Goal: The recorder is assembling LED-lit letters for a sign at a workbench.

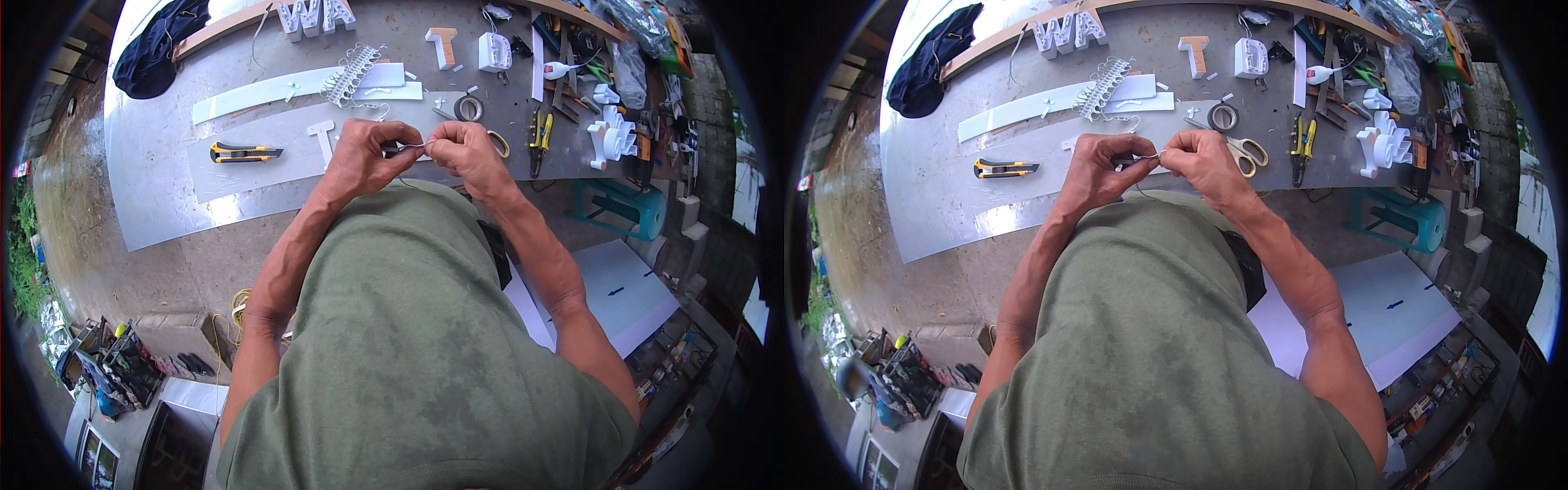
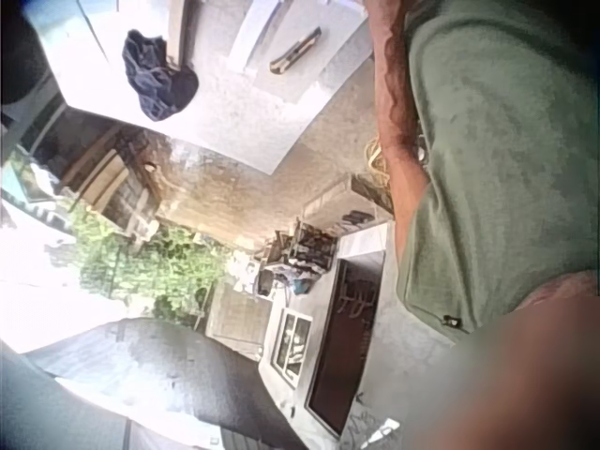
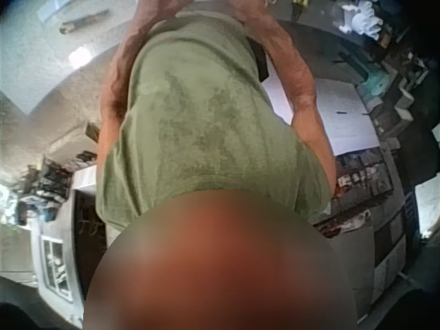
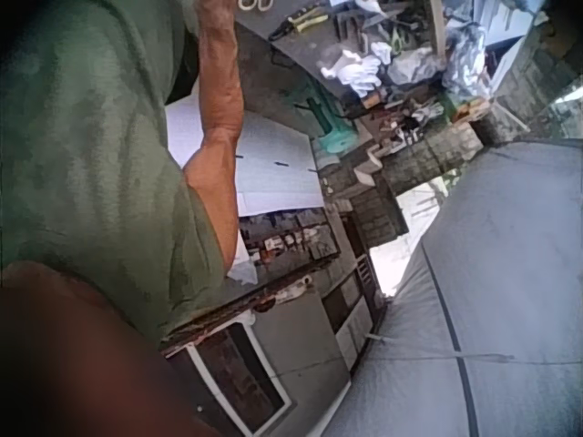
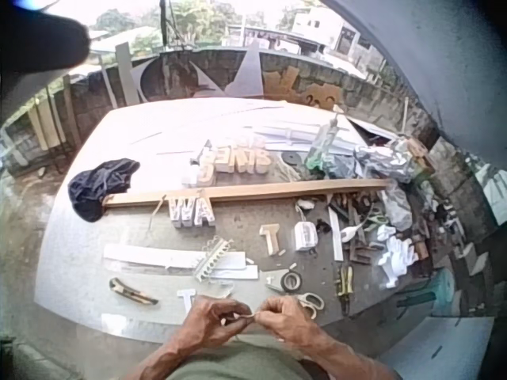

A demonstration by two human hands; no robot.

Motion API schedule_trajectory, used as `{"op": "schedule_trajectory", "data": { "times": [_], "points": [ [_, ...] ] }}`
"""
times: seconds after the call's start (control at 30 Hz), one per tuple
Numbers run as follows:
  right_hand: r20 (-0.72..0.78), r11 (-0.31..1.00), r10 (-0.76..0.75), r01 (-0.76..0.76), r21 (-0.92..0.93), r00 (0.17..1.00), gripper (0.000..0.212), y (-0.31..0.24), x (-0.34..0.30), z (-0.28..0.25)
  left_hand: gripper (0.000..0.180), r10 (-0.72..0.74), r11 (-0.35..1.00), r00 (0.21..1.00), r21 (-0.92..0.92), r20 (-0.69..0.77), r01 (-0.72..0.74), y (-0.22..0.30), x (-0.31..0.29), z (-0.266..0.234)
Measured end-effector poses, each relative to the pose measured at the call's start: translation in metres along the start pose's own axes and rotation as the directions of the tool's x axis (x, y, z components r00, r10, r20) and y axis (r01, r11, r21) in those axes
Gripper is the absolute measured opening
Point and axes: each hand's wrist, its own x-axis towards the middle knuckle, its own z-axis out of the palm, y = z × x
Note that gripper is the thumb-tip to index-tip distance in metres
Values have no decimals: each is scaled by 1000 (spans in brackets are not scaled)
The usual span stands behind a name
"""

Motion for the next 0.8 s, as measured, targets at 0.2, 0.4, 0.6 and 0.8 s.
{"op": "schedule_trajectory", "data": {
  "times": [0.2,0.4,0.6,0.8],
  "points": [
    [270,901,208,-292,321,940,15,-3,-4,-11,10,-59,985,996,-159,61,68,-11,2,-10],
    [63,472,-718,552,-687,693,28,-9,-21,3,12,-152,929,981,-323,117,182,-9,2,-14],
    [269,62,-834,567,-821,481,30,2,-16,7,13,-172,917,977,-342,123,204,-9,3,-13],
    [343,-42,-835,572,-819,430,22,4,-14,4,13,-176,922,976,-326,132,210,-5,1,-14]
  ]
}}
